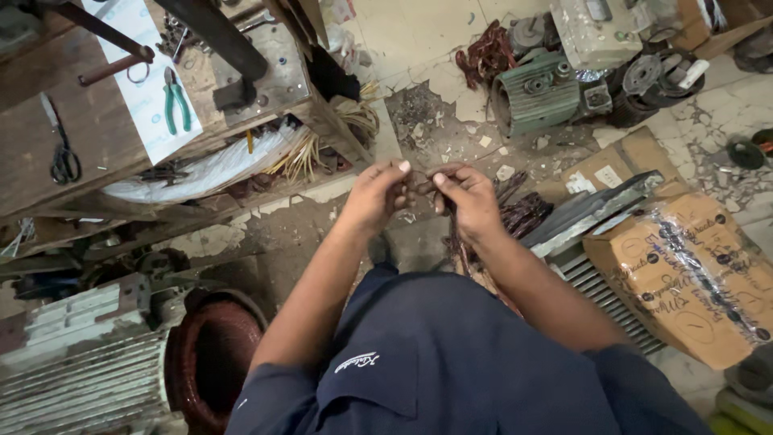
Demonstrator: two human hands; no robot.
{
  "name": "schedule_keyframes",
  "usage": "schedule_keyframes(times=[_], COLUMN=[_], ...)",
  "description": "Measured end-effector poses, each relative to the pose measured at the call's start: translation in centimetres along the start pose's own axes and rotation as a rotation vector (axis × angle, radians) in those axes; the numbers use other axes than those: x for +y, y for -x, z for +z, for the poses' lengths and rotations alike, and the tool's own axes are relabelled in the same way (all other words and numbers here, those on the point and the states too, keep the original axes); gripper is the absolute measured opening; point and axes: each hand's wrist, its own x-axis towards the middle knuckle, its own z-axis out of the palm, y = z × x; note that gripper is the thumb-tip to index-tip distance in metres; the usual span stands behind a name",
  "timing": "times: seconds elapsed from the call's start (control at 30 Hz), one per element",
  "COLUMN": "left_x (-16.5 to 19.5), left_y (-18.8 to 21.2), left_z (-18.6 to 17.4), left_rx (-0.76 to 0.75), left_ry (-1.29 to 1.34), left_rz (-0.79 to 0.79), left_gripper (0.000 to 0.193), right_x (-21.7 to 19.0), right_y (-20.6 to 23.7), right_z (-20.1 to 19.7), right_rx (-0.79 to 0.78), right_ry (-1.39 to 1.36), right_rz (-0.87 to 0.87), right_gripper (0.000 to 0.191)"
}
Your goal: The person carries a wooden winding jig to a workbench and mounts it on a hand-cranked winding machine. They pick up a spool of copper magnet wire, thread the wire end, and turn the crank handle to wind wire onto a bobbin, guiding the wire by hand as it accumulates.
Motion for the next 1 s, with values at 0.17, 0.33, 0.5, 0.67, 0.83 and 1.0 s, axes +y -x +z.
schedule_keyframes(times=[0.17,0.33,0.5,0.67,0.83,1.0], left_x=[-0.7,-0.6,0.1,1.7,3.4,3.4], left_y=[-0.5,-0.9,-0.7,-0.3,0.0,-0.5], left_z=[-0.8,-0.8,-0.1,0.7,0.6,0.3], left_rx=[-0.008,0.047,0.114,0.147,0.098,0.115], left_ry=[-0.046,-0.131,-0.152,-0.315,-0.619,-0.622], left_rz=[0.075,0.144,0.184,0.278,0.387,0.388], left_gripper=[0.015,0.019,0.022,0.024,0.02,0.02], right_x=[-0.5,-0.9,-0.9,-0.8,-0.8,-1.1], right_y=[-0.1,-0.3,-0.6,-0.9,-1.4,-1.8], right_z=[0.4,1.0,1.2,1.2,1.4,1.7], right_rx=[-0.06,-0.118,-0.125,-0.093,-0.099,-0.097], right_ry=[0.011,0.057,0.09,0.198,0.157,0.115], right_rz=[0.04,0.036,0.032,0.028,0.073,0.097], right_gripper=[0.018,0.018,0.02,0.022,0.025,0.023])
